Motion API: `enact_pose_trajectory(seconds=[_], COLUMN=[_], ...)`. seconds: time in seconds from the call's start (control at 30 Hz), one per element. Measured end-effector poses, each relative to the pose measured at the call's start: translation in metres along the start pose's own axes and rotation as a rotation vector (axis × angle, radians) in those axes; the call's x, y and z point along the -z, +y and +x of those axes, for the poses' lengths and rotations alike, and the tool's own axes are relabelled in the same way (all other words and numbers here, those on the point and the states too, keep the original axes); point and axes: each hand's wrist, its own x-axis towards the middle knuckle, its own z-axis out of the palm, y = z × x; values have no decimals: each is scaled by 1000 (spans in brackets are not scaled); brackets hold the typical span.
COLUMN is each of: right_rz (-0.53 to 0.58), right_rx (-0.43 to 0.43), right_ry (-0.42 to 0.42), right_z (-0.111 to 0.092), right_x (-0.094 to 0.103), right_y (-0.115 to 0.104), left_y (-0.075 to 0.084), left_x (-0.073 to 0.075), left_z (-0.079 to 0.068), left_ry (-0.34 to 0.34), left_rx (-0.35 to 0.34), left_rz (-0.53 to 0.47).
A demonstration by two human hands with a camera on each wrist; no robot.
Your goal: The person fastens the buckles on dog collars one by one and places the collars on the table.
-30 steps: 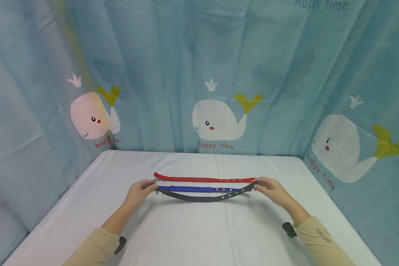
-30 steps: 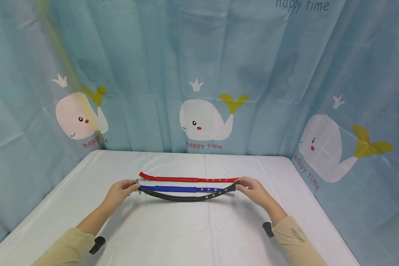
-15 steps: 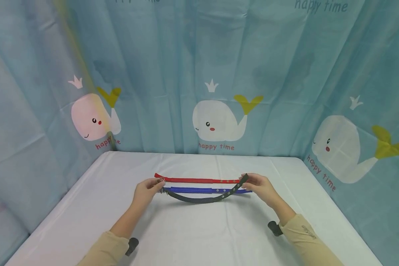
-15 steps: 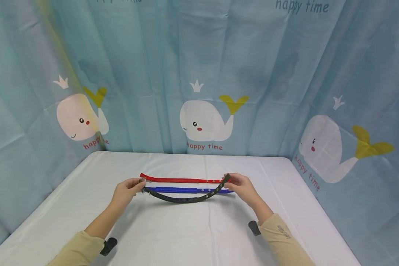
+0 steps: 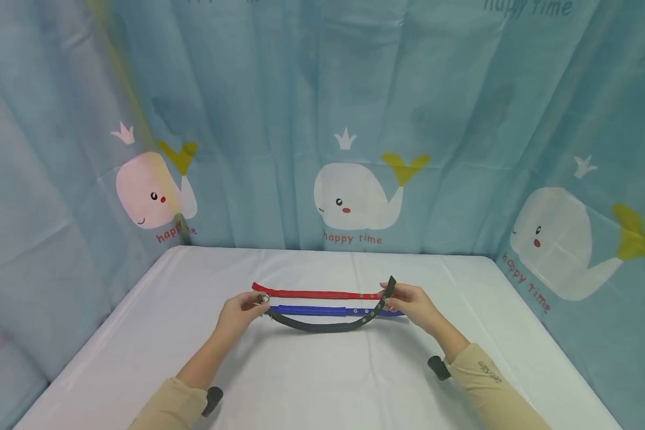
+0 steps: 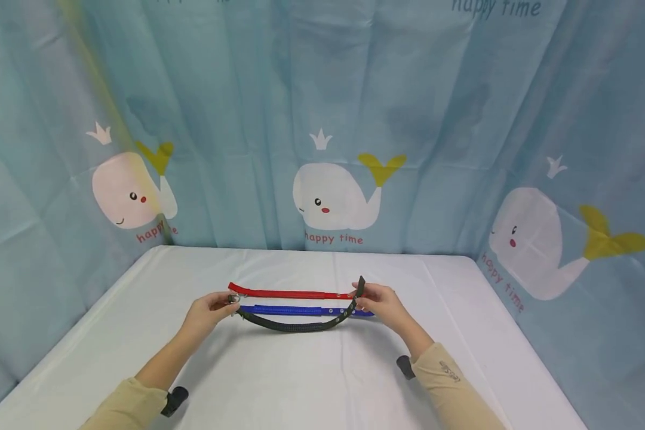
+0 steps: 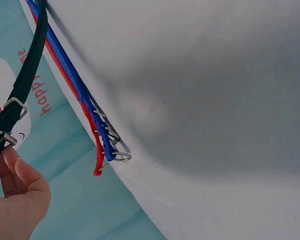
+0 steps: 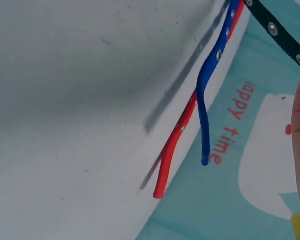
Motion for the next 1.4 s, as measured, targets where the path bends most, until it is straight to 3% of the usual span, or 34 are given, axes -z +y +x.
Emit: enact_pose_trajectory(seconds=[0.17, 0.27, 0.47, 0.8, 1.1, 1.4], right_rz=[-10, -14, -54, -60, -71, -110], right_rx=[27, 22, -25, 49, 55, 208], right_ry=[-68, -65, 58, 223, 282, 291], right_z=[2, 3, 7, 8, 7, 13], right_x=[-3, -7, -14, -19, -15, -13], right_y=[-2, -3, -12, -40, -48, -67], left_y=[-1, 1, 16, 42, 57, 82], left_x=[-1, -2, -1, -1, 1, 4], left_z=[-3, -4, -8, -13, -8, -6], left_ry=[5, 11, 8, 2, -40, -44], left_rx=[-9, -21, -6, -50, -51, -87], left_rz=[-8, -24, -69, -169, -224, -272])
